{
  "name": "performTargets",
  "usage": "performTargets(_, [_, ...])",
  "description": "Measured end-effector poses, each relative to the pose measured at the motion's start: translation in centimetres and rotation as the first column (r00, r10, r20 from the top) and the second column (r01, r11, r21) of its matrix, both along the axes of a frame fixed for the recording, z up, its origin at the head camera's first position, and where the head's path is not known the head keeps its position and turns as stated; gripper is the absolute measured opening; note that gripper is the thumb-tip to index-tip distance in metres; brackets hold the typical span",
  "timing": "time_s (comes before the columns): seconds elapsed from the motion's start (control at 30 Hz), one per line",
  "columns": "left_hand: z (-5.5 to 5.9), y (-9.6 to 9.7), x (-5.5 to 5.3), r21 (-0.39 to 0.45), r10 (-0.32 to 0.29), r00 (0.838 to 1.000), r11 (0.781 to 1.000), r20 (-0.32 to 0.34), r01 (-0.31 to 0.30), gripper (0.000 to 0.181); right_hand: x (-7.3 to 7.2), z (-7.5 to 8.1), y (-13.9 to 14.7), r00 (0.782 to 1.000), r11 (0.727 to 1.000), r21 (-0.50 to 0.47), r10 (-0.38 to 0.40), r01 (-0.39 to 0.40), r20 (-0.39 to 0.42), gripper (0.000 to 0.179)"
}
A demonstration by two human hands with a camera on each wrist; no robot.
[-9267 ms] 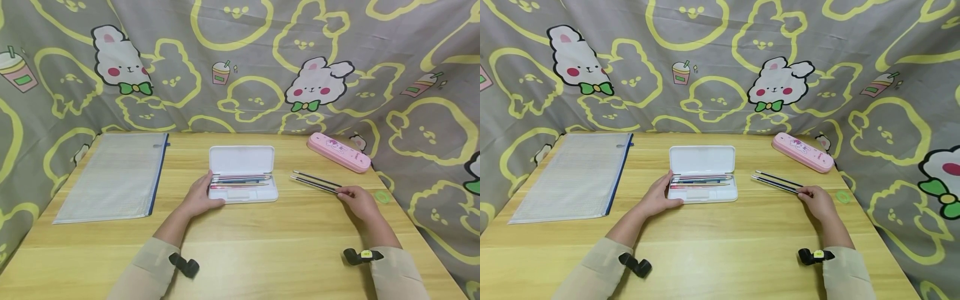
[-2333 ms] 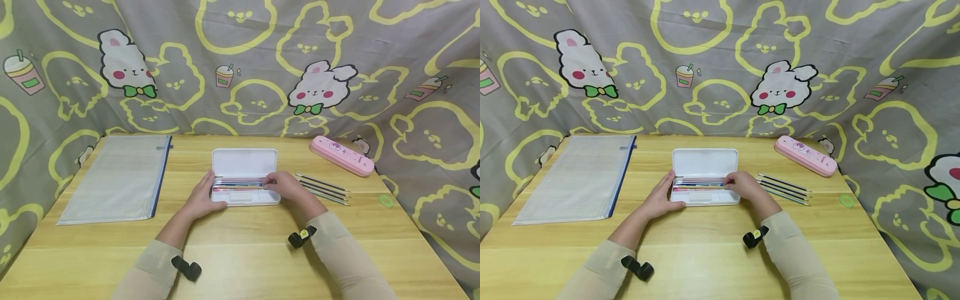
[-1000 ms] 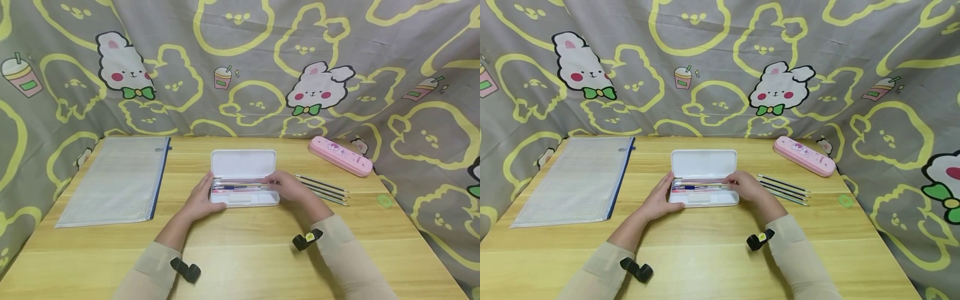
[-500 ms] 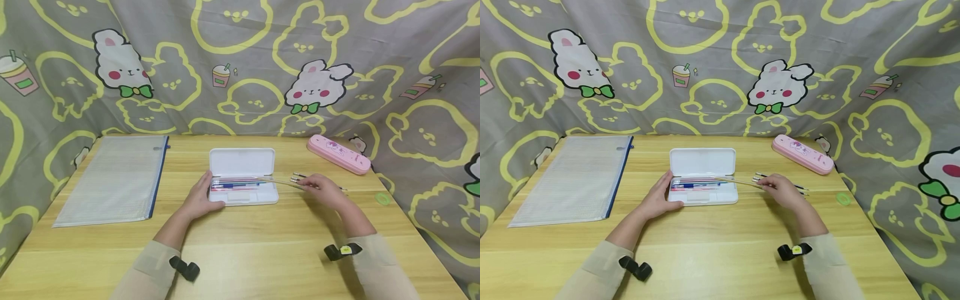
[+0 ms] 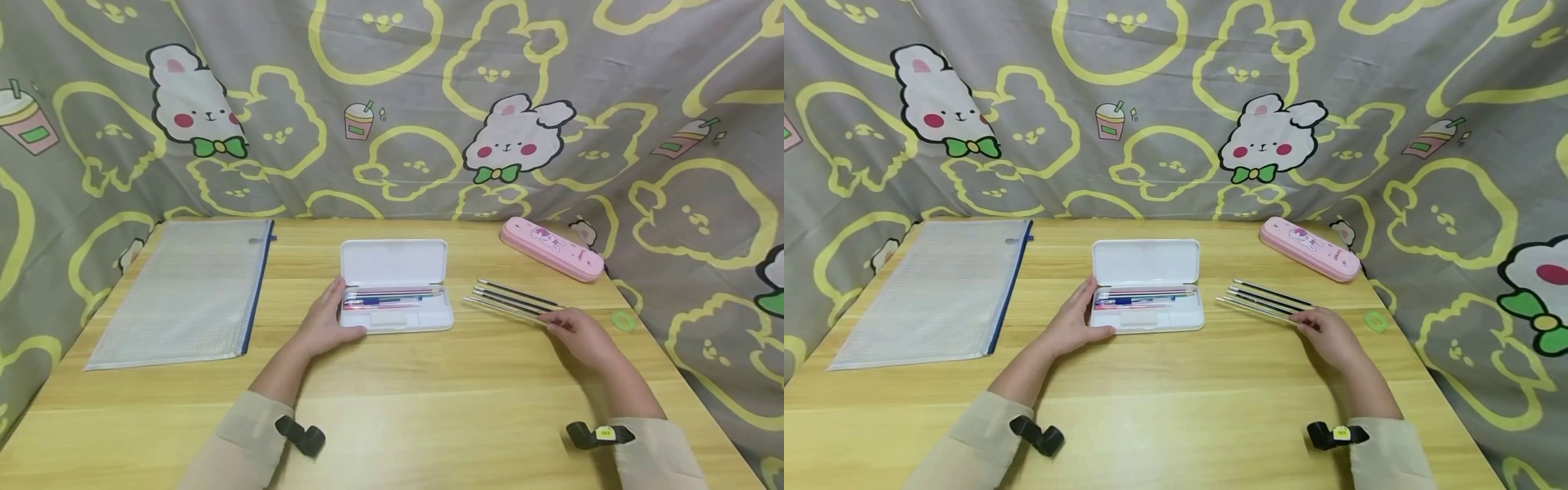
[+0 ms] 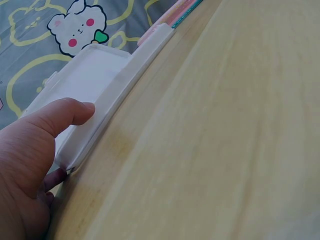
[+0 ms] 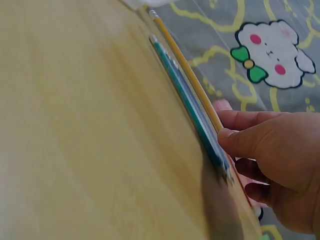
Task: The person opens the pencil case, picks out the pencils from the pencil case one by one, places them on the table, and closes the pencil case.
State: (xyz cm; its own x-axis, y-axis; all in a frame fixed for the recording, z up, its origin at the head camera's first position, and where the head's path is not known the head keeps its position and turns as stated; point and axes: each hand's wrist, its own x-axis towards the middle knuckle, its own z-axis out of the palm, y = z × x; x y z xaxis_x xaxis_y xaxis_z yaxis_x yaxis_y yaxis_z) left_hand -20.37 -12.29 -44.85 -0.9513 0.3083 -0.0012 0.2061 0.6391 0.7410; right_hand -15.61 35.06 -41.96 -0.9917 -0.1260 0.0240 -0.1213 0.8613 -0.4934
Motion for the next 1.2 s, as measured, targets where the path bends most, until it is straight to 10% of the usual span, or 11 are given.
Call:
performTargets(0.9, [0.1, 0.0, 0.1, 0.0, 0.0, 1.0, 1.0, 0.021, 0.0, 0.114, 0.7, -1.1, 1.3, 0.999, 0.999, 0.017, -0.034, 0.034, 0.038, 0.023])
performTargets(1.2, [0.1, 0.0, 0.1, -0.004, -0.001, 1.0, 1.0, 0.015, 0.002, 0.114, -1.1, 0.4, -1.6, 1.0, 1.0, -0.007, 0.007, -0.008, -0.029, 0.023])
